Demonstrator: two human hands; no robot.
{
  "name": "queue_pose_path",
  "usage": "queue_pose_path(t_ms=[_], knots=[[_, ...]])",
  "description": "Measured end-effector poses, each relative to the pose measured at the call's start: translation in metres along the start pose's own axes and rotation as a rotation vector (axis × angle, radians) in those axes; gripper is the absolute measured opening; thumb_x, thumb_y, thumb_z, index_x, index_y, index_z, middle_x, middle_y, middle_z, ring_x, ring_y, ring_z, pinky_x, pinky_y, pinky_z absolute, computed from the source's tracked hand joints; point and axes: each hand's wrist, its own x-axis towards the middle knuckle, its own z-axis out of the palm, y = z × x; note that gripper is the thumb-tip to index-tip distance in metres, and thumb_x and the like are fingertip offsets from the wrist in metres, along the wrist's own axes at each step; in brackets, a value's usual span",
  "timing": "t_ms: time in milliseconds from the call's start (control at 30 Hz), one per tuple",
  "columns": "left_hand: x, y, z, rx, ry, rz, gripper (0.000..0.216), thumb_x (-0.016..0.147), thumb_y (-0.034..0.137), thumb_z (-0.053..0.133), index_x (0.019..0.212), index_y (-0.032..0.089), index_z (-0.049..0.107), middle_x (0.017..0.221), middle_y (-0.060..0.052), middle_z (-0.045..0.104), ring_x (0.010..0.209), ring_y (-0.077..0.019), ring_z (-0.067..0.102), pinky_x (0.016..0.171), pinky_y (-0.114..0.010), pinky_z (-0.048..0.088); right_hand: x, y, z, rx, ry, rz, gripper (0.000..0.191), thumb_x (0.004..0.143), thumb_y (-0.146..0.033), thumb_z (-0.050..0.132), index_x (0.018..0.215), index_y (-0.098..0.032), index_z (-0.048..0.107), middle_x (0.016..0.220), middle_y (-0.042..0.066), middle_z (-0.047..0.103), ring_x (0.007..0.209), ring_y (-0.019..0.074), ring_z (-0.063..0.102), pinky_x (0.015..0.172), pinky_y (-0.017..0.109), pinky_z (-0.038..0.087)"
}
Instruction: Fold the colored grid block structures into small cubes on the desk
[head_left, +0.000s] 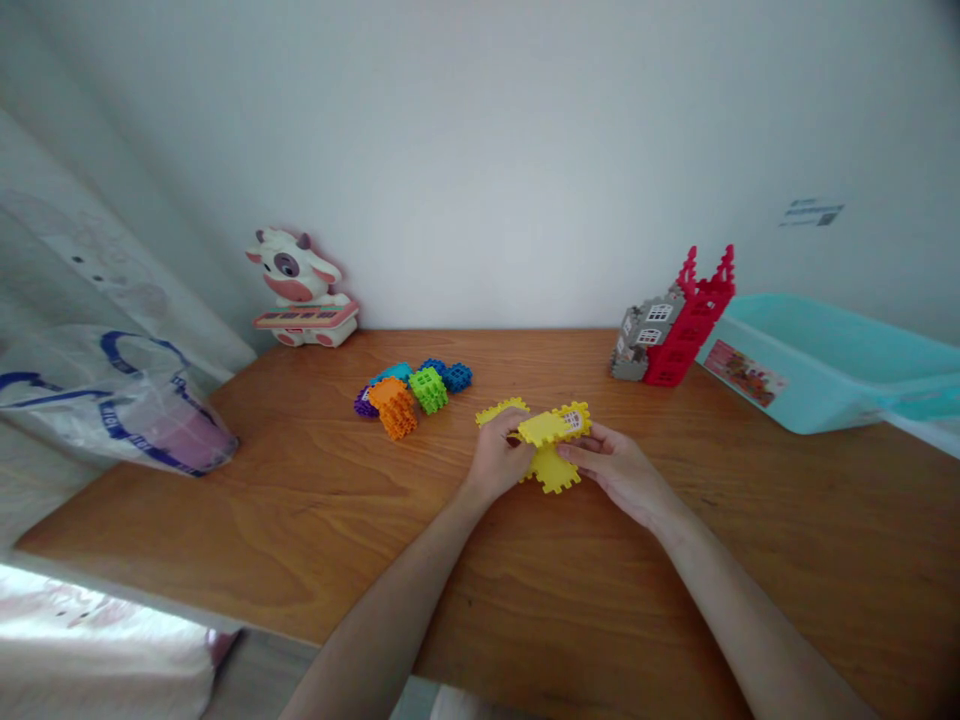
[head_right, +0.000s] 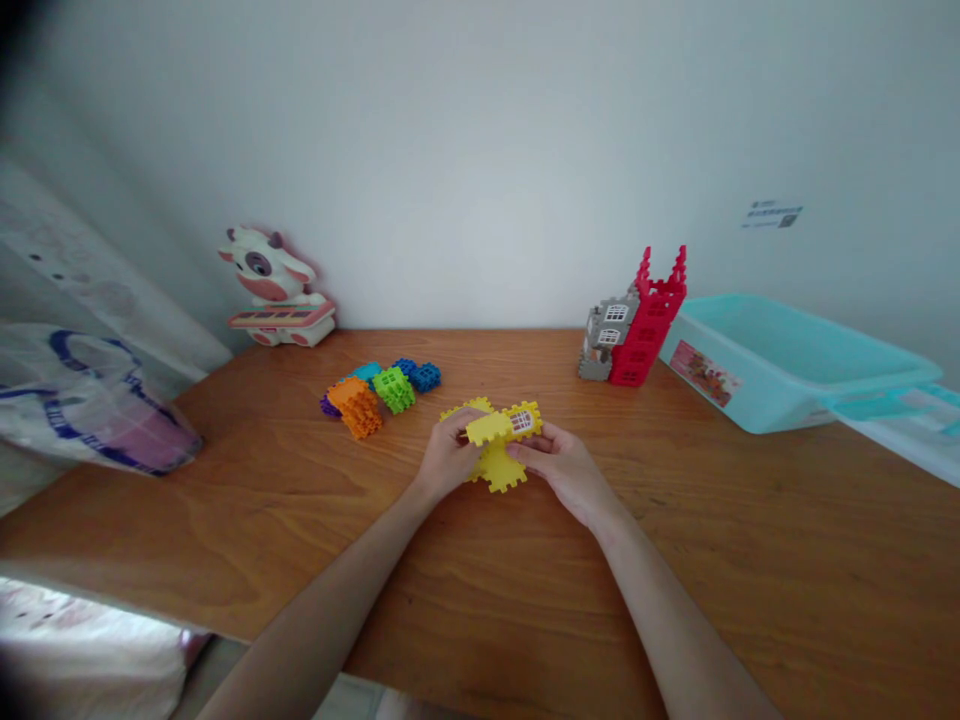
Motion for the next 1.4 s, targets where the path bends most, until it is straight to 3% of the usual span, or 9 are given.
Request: queue_pose_path(t_ms=[267,367,467,667,733,867,1000,1233,1400], knots=[[0.000,0.015,0.005,-0.338,-0.015,-0.385,0.042,0.086,0.052,0.061,0.100,0.013,0.071,0.081,-0.006,0.068,0.059,-0.0109,0.060,0.047,-0.020,0.051,0.000,-0.004,-0.002,-0.018,-0.001,-0.058,0.042,0.063,-0.040,0.085,0.098,-0.021,0.073,0.100,0.007,0.077,0.092,0.0227,0.071,0.082,0.035,0.055],[0.000,0.016,0.004,-0.349,0.005,-0.331,0.044,0.084,0.050,0.064,0.116,0.019,0.067,0.101,-0.007,0.070,0.064,-0.0104,0.062,0.046,-0.018,0.051,0.001,-0.004,-0.002,-0.045,-0.001,-0.067,0.039,0.065,-0.043,0.083,0.096,-0.021,0.073,0.099,0.008,0.077,0.087,0.0227,0.071,0.080,0.035,0.055],[0.000,0.012,0.004,-0.275,0.021,-0.228,0.039,0.083,0.046,0.067,0.113,0.021,0.070,0.112,-0.008,0.069,0.073,-0.0134,0.065,0.048,-0.019,0.052,0.001,-0.003,-0.003,-0.038,0.009,-0.067,0.038,0.065,-0.043,0.083,0.095,-0.021,0.074,0.097,0.007,0.077,0.084,0.0220,0.071,0.079,0.034,0.054],[-0.001,0.013,0.005,-0.023,0.110,0.007,0.023,0.087,0.040,0.065,0.090,0.019,0.076,0.093,-0.007,0.073,0.088,-0.0179,0.066,0.077,-0.029,0.054,-0.001,0.001,0.001,-0.081,-0.026,-0.009,0.030,0.074,-0.045,0.078,0.090,-0.020,0.072,0.090,0.005,0.076,0.078,0.0193,0.069,0.072,0.030,0.053],[-0.001,0.014,0.005,-0.017,0.115,-0.027,0.026,0.086,0.042,0.065,0.083,0.018,0.074,0.086,-0.005,0.072,0.080,-0.0164,0.065,0.072,-0.027,0.053,-0.002,0.002,0.002,-0.107,-0.015,-0.018,0.031,0.075,-0.045,0.078,0.091,-0.020,0.072,0.089,0.005,0.076,0.078,0.0194,0.069,0.072,0.030,0.053],[-0.001,0.014,0.007,-0.210,0.073,-0.305,0.043,0.083,0.056,0.063,0.071,0.015,0.067,0.066,-0.001,0.063,0.057,-0.0122,0.055,0.051,-0.023,0.044,-0.002,0.000,0.003,-0.127,-0.003,-0.036,0.034,0.074,-0.048,0.077,0.093,-0.020,0.072,0.091,0.006,0.076,0.079,0.0213,0.069,0.074,0.033,0.054],[0.000,0.012,0.007,-0.438,0.037,-0.461,0.047,0.076,0.061,0.069,0.076,0.014,0.067,0.067,-0.001,0.064,0.054,-0.0112,0.054,0.052,-0.024,0.045,-0.003,-0.002,0.006,-0.103,0.007,-0.046,0.033,0.073,-0.049,0.078,0.090,-0.021,0.073,0.090,0.005,0.077,0.078,0.0211,0.070,0.073,0.033,0.054],[0.003,0.009,0.006,-0.478,0.044,-0.491,0.044,0.068,0.056,0.078,0.082,0.015,0.071,0.078,-0.004,0.070,0.064,-0.0137,0.062,0.058,-0.024,0.050,0.000,0.000,0.007,0.058,0.138,-0.017,0.039,0.063,-0.047,0.086,0.092,-0.022,0.074,0.086,0.004,0.077,0.071,0.0216,0.071,0.065,0.031,0.055],[0.001,0.008,0.009,-0.494,0.061,-0.471,0.042,0.071,0.054,0.075,0.086,0.015,0.070,0.080,-0.004,0.070,0.065,-0.0135,0.062,0.060,-0.025,0.050,-0.001,0.002,0.008,-0.012,0.081,0.047,0.033,0.068,-0.052,0.081,0.083,-0.022,0.075,0.080,0.004,0.077,0.063,0.0188,0.068,0.058,0.028,0.052]])
